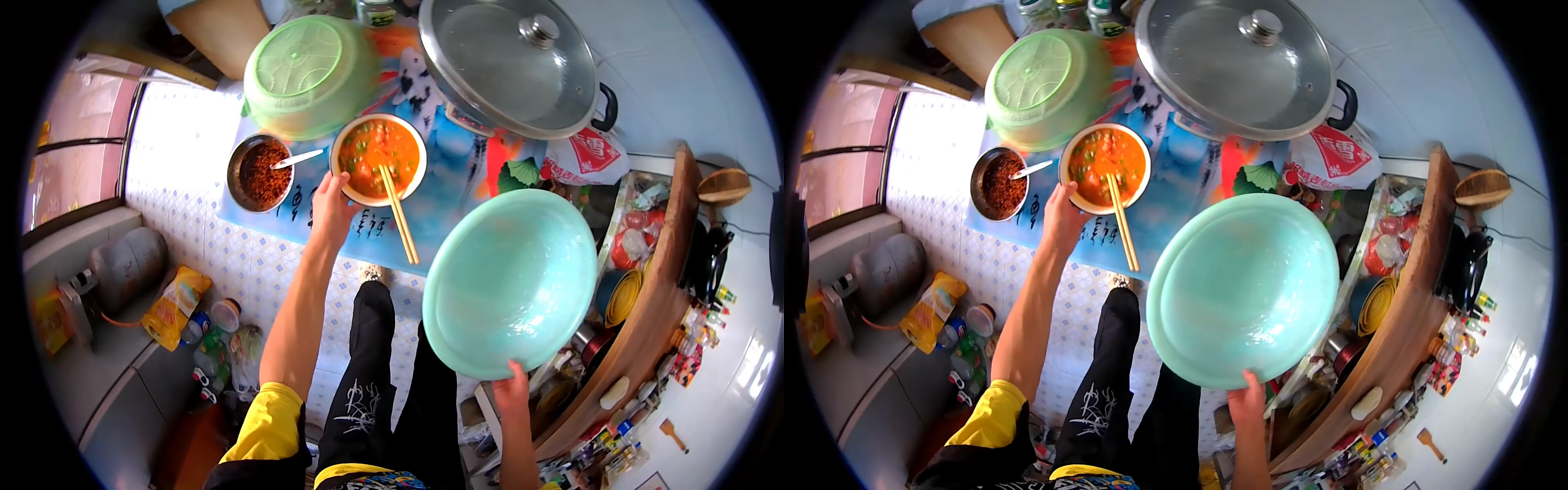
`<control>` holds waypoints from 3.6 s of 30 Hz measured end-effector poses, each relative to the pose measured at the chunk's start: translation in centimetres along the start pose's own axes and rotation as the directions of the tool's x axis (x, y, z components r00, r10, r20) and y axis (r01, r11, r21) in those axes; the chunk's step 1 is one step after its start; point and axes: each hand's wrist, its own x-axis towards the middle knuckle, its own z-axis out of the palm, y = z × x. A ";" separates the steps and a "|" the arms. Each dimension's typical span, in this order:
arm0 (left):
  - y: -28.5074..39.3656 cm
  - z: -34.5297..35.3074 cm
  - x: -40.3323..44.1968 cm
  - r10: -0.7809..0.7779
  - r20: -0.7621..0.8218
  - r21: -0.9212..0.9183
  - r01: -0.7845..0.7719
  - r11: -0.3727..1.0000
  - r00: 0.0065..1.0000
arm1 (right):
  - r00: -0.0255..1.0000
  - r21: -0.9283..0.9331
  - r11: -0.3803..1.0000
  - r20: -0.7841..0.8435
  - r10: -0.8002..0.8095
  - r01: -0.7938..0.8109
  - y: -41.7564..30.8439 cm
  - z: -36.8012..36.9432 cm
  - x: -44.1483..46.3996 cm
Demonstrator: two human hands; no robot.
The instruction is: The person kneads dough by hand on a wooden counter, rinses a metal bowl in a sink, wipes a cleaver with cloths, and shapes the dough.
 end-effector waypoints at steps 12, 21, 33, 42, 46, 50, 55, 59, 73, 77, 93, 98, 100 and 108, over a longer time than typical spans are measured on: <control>-0.2 1.1 1.2 0.123 -0.058 0.000 -0.123 0.992 0.991 | 0.999 0.048 0.998 0.023 -0.036 0.035 0.6 0.1 1.0; -1.8 3.1 -2.0 -0.093 -0.136 -0.278 0.052 0.959 0.986 | 0.995 -0.096 0.994 0.092 -0.033 0.042 -2.1 2.4 1.4; -3.6 -2.9 -4.7 -0.014 -0.310 -0.218 -0.056 0.974 0.951 | 0.974 -0.262 0.963 0.227 0.005 0.056 -4.4 3.8 5.5; -10.0 -9.4 -24.8 -0.260 -0.462 0.241 0.403 0.883 0.848 | 0.934 -0.197 0.980 0.355 0.038 0.035 -3.9 4.9 6.9; -12.1 -11.1 -31.0 -0.200 -0.449 0.515 0.436 0.738 0.871 | 0.900 -0.082 0.996 0.431 0.070 -0.038 -3.6 4.8 7.1; -12.5 -10.6 -34.4 -0.190 -0.502 0.479 0.454 0.751 0.844 | 0.910 -0.039 0.982 0.369 0.188 -0.187 -3.0 4.6 7.8; -14.0 -6.3 -34.3 0.049 -0.077 0.953 0.059 0.298 0.996 | 0.961 0.054 0.995 0.268 0.072 -0.089 -0.9 -2.9 3.8; -16.7 3.9 -36.1 -0.133 0.032 0.956 0.009 0.295 0.991 | 0.904 -0.046 0.903 0.001 -0.428 0.428 -7.2 -14.3 1.2; -42.8 34.0 -46.1 -0.541 0.430 0.872 -0.488 0.042 0.723 | -0.023 -0.940 0.266 -0.268 -0.963 -0.214 -30.9 -39.5 4.7; -48.0 40.5 -47.8 -0.582 0.453 0.823 -0.567 -0.017 0.676 | 0.060 -0.951 0.292 -0.299 -0.952 -0.098 -33.7 -42.3 6.6; -56.7 49.4 -42.8 -0.673 0.713 -0.447 -0.867 -0.219 -0.197 | 0.068 -0.349 0.527 -0.783 -0.619 0.775 -27.4 -48.0 -2.9; -55.7 51.1 -41.8 -0.652 0.153 -0.535 -0.617 0.577 -0.743 | 0.336 0.109 0.671 -0.916 -0.219 0.733 -30.2 -48.9 -0.8; -57.5 54.8 -39.6 -0.702 0.653 -0.471 -0.878 -0.083 -0.284 | 0.420 0.000 0.874 -0.877 -0.233 0.485 -29.6 -48.7 0.6; -49.2 42.1 -44.9 -0.806 0.306 -0.092 -0.859 0.504 -0.506 | -0.147 -0.485 0.835 -0.875 -0.462 0.261 -36.1 -45.1 6.7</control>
